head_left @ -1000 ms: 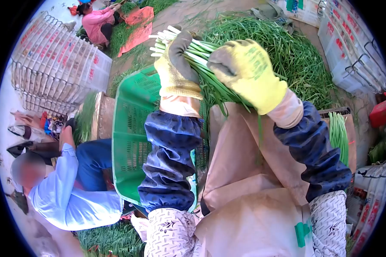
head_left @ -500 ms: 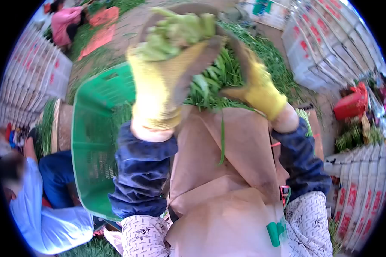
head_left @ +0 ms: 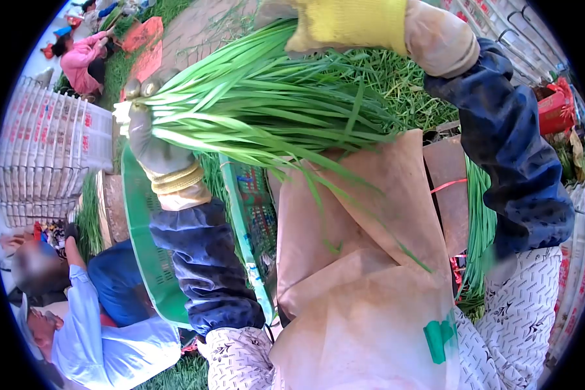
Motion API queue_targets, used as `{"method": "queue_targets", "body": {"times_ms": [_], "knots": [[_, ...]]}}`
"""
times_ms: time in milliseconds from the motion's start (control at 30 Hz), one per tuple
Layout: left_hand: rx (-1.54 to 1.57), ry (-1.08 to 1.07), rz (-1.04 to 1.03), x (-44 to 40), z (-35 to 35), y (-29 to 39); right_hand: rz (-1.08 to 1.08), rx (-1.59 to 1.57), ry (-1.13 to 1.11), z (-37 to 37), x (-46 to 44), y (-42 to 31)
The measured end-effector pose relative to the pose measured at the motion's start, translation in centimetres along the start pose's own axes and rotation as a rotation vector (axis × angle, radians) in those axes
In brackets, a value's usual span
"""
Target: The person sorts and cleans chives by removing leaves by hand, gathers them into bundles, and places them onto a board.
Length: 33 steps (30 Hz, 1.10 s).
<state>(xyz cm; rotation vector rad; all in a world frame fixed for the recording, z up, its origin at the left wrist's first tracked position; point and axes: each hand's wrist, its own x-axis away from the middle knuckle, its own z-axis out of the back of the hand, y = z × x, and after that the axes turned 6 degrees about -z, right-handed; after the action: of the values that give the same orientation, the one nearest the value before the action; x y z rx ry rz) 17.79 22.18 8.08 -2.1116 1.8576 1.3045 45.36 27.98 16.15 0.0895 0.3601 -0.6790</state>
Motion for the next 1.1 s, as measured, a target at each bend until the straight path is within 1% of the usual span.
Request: {"method": "queue_targets", "body": {"times_ms": [33,67,133,167,200,267,300,333,400,433,467,500,533,567,633,667,700,733,767,800,833,867,900,967,1000,1067,1100], "knots": [[-0.046,0.048,-0.019,0.0,0.1,0.1,-0.048,-0.016,0.001,0.5,0.3,0.0],[-0.047,0.049,-0.013,-0.2,0.2,0.1,-0.053,-0.021,0.001,0.8,0.5,-1.1],[0.040,0.061,-0.020,-0.6,0.4,0.3,-0.532,-0.487,-0.292,1.1,0.4,-3.1],[0.010,0.066,-0.040,-0.9,0.4,0.4,-0.345,-0.624,-0.301,0.9,1.2,-2.2],[0.021,0.109,-0.066,-1.1,0.0,0.3,-0.217,-0.601,-0.066,-2.1,2.2,-1.2],[-0.032,0.162,-0.133,-1.8,-0.8,-0.3,-0.264,-0.579,-0.115,-4.7,3.6,-2.5],[0.095,0.039,-0.049,-2.5,-1.1,-0.8,-0.369,-0.592,-0.290,-3.9,3.2,-2.8],[-0.025,0.113,-0.068,-2.8,-0.6,-1.2,-0.255,-0.618,-0.264,-5.3,2.9,-0.7],[-0.092,0.143,0.024,-3.0,0.2,-0.9,-0.266,-0.449,-0.232,-2.5,2.0,0.4],[-0.189,0.136,-0.015,-3.1,0.4,-0.8,-0.318,-0.427,-0.344,-1.0,1.3,0.1],[-0.188,0.146,-0.032,-3.5,0.7,-0.6,-0.209,-0.255,-0.277,1.2,1.5,-0.2],[-0.125,0.078,-0.009,-3.9,0.8,-0.3,-0.113,-0.076,-0.195,3.4,1.7,-0.6],[-0.062,0.010,0.009,-4.2,0.8,-0.1,-0.095,-0.082,-0.193,3.7,1.5,-0.3],[-0.060,0.007,-0.005,-4.7,0.4,0.0,-0.076,-0.088,-0.191,3.9,1.4,0.0],[-0.070,-0.038,-0.118,-5.6,-1.1,-0.4,-0.150,-0.024,-0.089,2.5,1.2,1.7],[-0.500,0.043,-0.315,-5.5,-2.1,-0.7,-0.177,0.008,-0.038,1.9,1.6,2.3],[-0.759,-0.034,-0.409,-5.6,-5.0,-1.6,-0.179,0.040,0.016,1.5,2.4,2.7],[-1.009,-0.088,-0.524,-5.7,-7.8,-2.5,-0.089,-0.159,0.084,1.3,1.1,3.7],[-1.009,-0.007,-0.450,-4.9,-6.9,-3.3,-0.086,0.021,0.129,0.7,2.8,4.2],[-1.004,0.073,-0.376,-4.0,-5.9,-4.2,-0.119,0.145,0.067,0.3,4.9,5.0],[-1.186,-0.234,-0.444,-0.9,-5.5,-9.9,-0.098,0.194,-0.016,0.8,7.6,5.2],[-1.317,-0.481,-0.497,-0.3,-8.3,-13.1,-0.073,0.241,-0.099,1.3,10.4,5.5],[-1.400,-0.734,-0.568,0.2,-11.2,-16.3,-0.200,0.200,-0.186,1.1,12.8,5.7],[-1.410,-0.896,-0.659,0.2,-15.0,-16.9,-0.463,0.150,-0.345,0.8,17.8,6.2],[-1.384,-0.988,-0.611,1.3,-14.9,-17.8,-0.644,0.077,-0.341,1.3,19.8,5.2],[-1.322,-1.182,-0.499,3.8,-14.1,-19.5,-0.760,-0.066,-0.191,1.9,25.4,4.5],[-1.287,-1.285,-0.440,4.7,-13.7,-20.1,-0.868,-0.139,-0.119,2.0,27.4,3.5]]}}
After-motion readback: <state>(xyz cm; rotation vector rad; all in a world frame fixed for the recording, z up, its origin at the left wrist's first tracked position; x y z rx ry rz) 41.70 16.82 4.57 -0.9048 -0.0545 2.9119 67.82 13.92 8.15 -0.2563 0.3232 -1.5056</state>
